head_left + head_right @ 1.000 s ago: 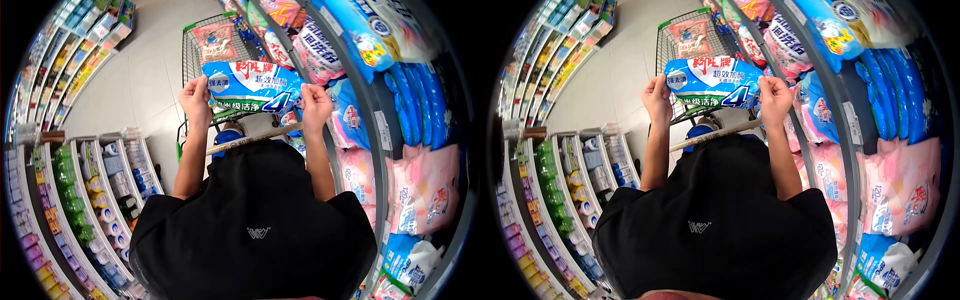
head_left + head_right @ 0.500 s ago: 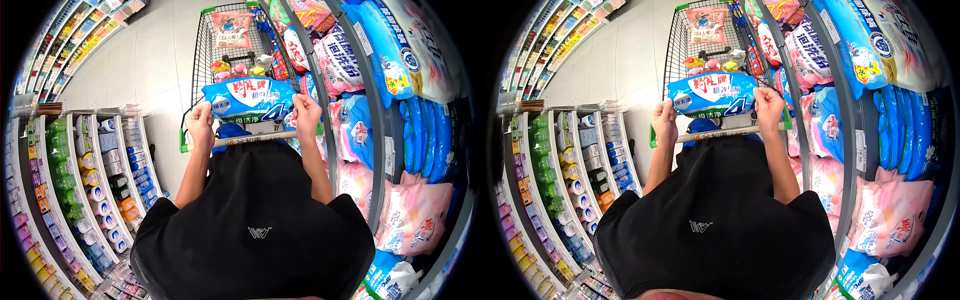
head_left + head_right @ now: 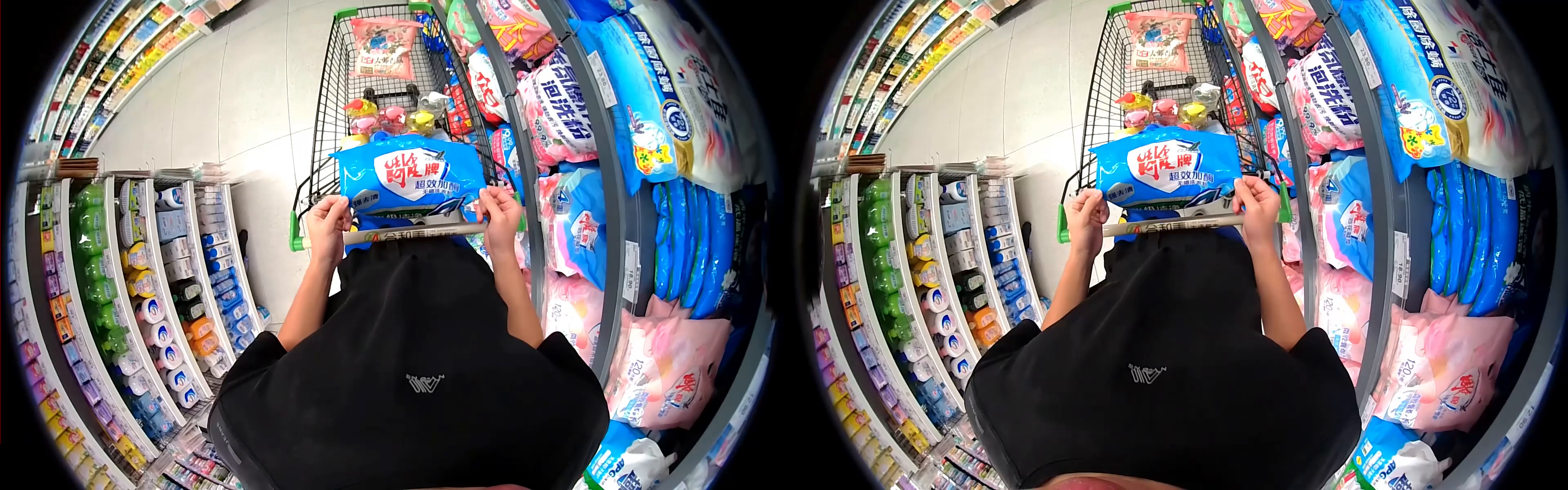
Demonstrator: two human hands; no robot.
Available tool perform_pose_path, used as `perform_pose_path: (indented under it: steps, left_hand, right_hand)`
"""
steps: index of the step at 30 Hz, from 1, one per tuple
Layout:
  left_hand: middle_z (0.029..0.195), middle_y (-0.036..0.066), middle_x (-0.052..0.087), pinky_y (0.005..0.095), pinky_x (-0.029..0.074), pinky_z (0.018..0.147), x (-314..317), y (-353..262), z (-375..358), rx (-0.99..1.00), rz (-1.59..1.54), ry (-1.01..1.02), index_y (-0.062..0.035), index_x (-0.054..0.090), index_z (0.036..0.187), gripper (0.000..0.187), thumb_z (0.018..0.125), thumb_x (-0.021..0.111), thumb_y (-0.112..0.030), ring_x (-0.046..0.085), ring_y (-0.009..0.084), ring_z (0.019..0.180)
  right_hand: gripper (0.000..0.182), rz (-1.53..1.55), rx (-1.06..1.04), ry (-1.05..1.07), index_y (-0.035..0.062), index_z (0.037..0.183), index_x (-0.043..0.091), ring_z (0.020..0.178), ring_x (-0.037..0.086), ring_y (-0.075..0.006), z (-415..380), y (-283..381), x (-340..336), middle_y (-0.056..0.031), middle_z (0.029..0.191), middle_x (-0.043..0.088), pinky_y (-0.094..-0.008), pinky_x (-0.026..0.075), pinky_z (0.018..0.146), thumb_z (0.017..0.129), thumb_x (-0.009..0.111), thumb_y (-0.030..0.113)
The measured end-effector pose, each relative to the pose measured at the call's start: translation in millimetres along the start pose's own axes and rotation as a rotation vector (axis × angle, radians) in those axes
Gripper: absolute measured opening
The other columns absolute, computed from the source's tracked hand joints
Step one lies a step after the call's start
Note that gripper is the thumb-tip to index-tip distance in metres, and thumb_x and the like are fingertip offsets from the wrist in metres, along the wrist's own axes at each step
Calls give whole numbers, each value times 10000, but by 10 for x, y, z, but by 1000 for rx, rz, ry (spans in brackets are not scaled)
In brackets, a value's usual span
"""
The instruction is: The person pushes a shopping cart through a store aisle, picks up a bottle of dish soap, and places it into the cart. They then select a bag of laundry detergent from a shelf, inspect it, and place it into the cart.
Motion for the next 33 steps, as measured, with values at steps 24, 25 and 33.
perform_pose_path:
  steps: [24, 25, 33]
  left_hand:
    - [911, 69, 617, 263, 445, 752, 107, -328, 208, 400, 641, 214, 15, 587, 768, 174, 865, 666, -105, 572, 138, 832]
    - [924, 74, 622, 268, 448, 764, 83, -307, 225, 401, 634, 214, 17, 593, 770, 168, 862, 668, -103, 576, 147, 847]
    - [959, 72, 627, 273, 448, 780, 41, -247, 265, 418, 504, 206, 19, 610, 766, 138, 837, 687, -72, 577, 153, 884]
  right_hand:
    - [245, -169, 105, 101, 58, 665, 550, 551, 411, -12, 98, -33, -70, 50, 614, 499, -192, 296, 506, 861, 694, 81]
    - [244, -167, 59, 128, 51, 663, 543, 576, 416, -11, 111, -31, -76, 42, 656, 517, -192, 300, 528, 856, 691, 64]
    - [229, -147, -76, 148, 21, 661, 520, 741, 482, -56, 102, 69, -34, -67, 1030, 604, -210, 362, 662, 815, 675, -47]
Point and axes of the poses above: each hand's wrist, its own z-axis towards the middle knuckle, its own x-axis out of the palm, y = z × x, the point moved 6 cm from there along z, towards the middle knuckle
